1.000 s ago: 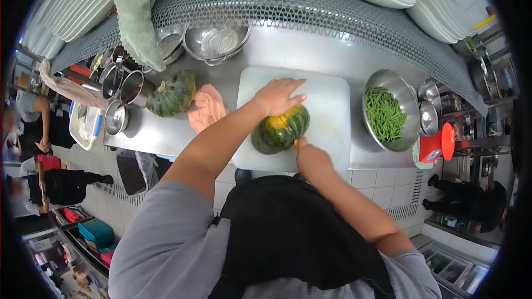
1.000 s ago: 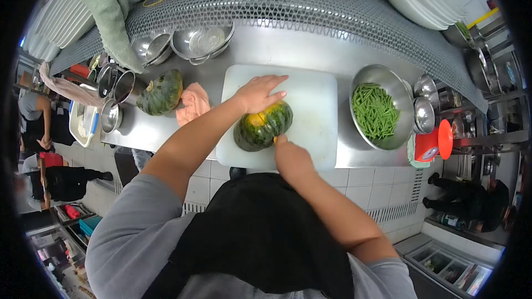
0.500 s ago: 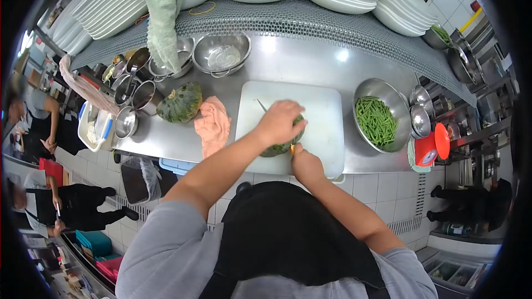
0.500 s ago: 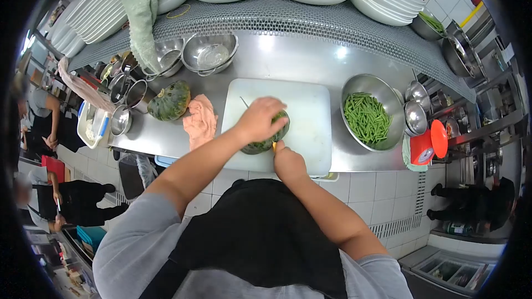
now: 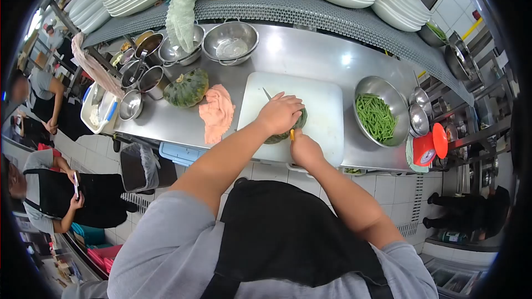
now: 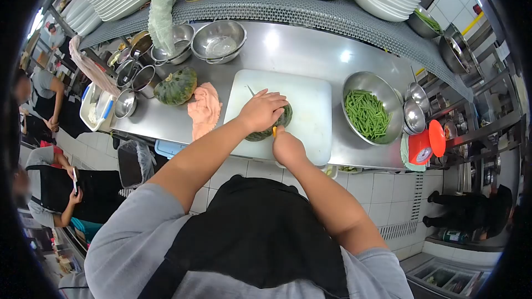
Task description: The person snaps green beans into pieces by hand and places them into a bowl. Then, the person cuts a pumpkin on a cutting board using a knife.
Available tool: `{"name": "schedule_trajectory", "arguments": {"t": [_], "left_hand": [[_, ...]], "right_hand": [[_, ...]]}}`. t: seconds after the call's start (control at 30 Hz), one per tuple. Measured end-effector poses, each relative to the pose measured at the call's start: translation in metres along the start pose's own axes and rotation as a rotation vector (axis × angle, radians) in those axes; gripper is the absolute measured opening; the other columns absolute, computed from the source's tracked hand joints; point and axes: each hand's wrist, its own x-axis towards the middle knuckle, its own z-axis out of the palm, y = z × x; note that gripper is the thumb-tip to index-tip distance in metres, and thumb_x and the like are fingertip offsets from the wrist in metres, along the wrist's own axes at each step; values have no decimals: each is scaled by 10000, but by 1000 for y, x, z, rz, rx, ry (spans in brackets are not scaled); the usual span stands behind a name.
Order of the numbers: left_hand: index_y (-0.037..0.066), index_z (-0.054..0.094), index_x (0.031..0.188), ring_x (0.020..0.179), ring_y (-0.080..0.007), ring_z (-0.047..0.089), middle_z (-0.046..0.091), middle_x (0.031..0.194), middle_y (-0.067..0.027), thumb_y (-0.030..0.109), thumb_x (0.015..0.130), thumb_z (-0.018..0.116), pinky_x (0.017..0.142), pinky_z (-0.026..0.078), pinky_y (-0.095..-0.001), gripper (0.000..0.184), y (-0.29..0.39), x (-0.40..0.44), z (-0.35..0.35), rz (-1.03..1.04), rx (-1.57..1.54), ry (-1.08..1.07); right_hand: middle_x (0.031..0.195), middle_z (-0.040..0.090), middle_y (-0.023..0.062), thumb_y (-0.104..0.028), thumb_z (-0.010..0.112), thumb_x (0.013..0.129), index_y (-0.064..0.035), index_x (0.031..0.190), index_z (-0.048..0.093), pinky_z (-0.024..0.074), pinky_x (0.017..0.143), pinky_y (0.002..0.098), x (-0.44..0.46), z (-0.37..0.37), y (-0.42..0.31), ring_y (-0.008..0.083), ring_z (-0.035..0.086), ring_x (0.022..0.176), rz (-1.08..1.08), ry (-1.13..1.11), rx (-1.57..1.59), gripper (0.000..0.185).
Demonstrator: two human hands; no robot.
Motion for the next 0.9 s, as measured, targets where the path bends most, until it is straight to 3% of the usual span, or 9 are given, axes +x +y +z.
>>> {"name": "schedule_trajectory", "arguments": {"t": [0.1, 0.17, 0.27, 0.4, 0.67, 0.9], "left_hand": [[144, 653, 1277, 1396, -230, 439, 570, 1424, -22, 252, 1004, 485, 1211, 256, -443, 338, -2, 0, 2, 20, 21, -26], [147, 659, 1271, 1403, -230, 430, 574, 1420, -19, 270, 1017, 472, 1213, 254, -443, 339, -6, 0, 6, 12, 9, -12], [149, 670, 1260, 1419, -228, 409, 586, 1408, -16, 321, 1044, 433, 1218, 242, -442, 364, -5, 0, 2, 22, -33, -20], [137, 676, 1257, 1443, -234, 371, 610, 1379, -17, 411, 1074, 347, 1231, 207, -441, 466, -3, -3, -1, 8, -126, -25], [111, 675, 1258, 1464, -245, 331, 613, 1378, -13, 408, 1077, 317, 1241, 167, -442, 499, 0, -5, 0, 19, -134, -37], [99, 673, 1258, 1467, -250, 327, 602, 1391, -20, 379, 1074, 335, 1236, 179, -452, 476, -1, -2, -2, 30, -128, 0]], "right_hand": [[977, 696, 279, -82, 456, 928, 56, 1137, 504, 555, 776, 494, 5, -24, -10, 417, 699, 906, 66, -77, -16, 256], [1046, 680, 295, -91, 442, 929, 43, 1191, 506, 529, 852, 507, 6, -39, -15, 432, 678, 974, 36, -180, -67, 301], [1026, 694, 277, -10, 483, 893, 67, 1168, 508, 562, 797, 478, 4, -46, -22, 404, 701, 943, 2, -188, -116, 286], [998, 697, 281, -31, 462, 909, 72, 1172, 500, 560, 791, 484, -12, -40, -27, 418, 701, 927, 81, -204, -92, 285], [860, 686, 270, -77, 439, 944, 61, 1138, 477, 550, 717, 519, -27, 2, -10, 433, 693, 782, 80, -28, -62, 241], [877, 684, 271, -79, 420, 958, 41, 1135, 477, 556, 739, 514, -2, 29, 5, 427, 697, 821, 69, 19, -104, 221]]}}
